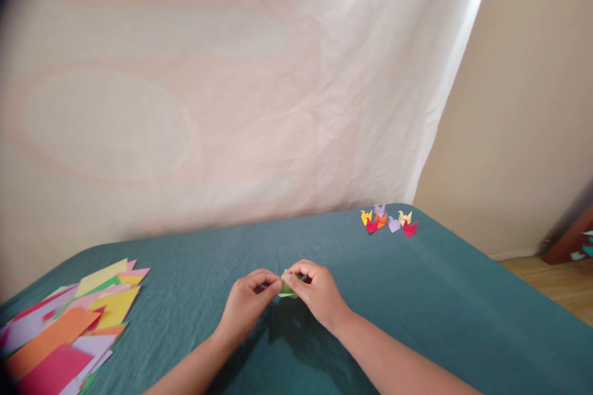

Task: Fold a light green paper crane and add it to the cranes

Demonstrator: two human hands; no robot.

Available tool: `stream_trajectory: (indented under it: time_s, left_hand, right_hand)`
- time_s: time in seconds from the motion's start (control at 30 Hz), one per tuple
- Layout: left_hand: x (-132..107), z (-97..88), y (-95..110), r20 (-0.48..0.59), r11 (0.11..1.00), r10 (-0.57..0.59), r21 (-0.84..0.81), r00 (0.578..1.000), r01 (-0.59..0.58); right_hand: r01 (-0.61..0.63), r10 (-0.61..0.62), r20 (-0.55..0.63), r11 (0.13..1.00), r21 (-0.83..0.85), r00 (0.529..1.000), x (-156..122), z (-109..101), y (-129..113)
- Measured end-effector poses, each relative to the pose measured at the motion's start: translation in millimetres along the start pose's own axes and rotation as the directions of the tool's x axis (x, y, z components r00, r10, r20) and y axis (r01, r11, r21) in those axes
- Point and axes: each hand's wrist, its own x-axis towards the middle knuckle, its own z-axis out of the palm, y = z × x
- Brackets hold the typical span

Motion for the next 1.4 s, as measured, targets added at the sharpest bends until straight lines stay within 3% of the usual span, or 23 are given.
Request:
stream_trajectory:
  time_s: [0.93,1.4]
  left_hand:
    - [-1,0.9,-3,0.023,0.999,0.035,0.036,0.999,-0.036]
    - [-2,1.3,-3,0.025,0.998,0.048,0.040,0.999,-0.049]
  right_hand:
    - [-0.138,0.136,0.026,0.974,0.181,0.990,0,5,12]
    - [-0.133,0.135,-0.007,0.981,0.144,0.991,-2,7,9]
